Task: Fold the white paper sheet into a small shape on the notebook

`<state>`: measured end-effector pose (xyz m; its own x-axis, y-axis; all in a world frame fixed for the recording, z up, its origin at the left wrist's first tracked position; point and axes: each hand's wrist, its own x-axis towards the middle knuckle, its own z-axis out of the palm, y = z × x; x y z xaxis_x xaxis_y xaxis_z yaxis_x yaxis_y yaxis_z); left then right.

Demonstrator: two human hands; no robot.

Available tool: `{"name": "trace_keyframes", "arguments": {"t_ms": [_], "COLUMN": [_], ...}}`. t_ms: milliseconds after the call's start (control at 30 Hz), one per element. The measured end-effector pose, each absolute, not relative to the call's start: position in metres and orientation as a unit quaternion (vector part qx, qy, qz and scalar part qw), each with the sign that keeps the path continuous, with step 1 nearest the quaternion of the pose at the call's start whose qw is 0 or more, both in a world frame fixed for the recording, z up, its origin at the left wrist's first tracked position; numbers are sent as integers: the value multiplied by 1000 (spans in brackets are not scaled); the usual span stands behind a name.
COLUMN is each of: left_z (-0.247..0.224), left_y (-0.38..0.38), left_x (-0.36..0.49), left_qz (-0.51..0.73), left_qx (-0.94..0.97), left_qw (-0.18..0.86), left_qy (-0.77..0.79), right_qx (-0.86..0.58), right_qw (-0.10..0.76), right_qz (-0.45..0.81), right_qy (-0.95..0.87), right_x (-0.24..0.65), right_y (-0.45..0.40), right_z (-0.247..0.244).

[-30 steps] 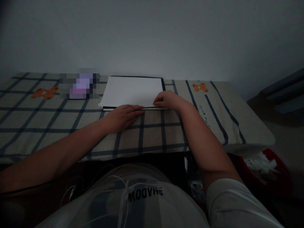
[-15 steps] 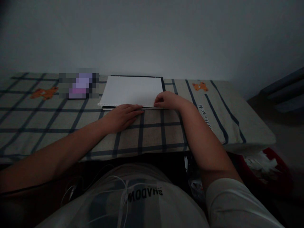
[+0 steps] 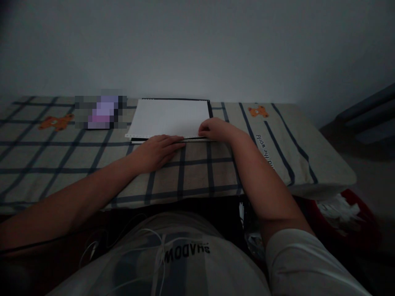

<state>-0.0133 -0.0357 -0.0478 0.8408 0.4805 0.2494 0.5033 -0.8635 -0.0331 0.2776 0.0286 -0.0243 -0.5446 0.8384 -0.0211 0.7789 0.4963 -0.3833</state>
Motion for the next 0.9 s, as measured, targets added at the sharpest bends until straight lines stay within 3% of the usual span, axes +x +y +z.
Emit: {"name": "trace_keyframes", "arguments": {"t_ms": [500, 900], "left_z": [-30, -44], "left_y": [-35, -39], "left_x": [4, 36], "left_qz": [-55, -71], "left_qx": [-955, -966], "left_qw": [101, 70], "left_qy": [-272, -239], "right_qx": [-459, -454], "right_qw": [51, 42], "right_qz": [201, 193], "right_qy": [-864, -869], "right_x": [275, 273], "right_y": [26, 26], "right_z": [-18, -12]}}
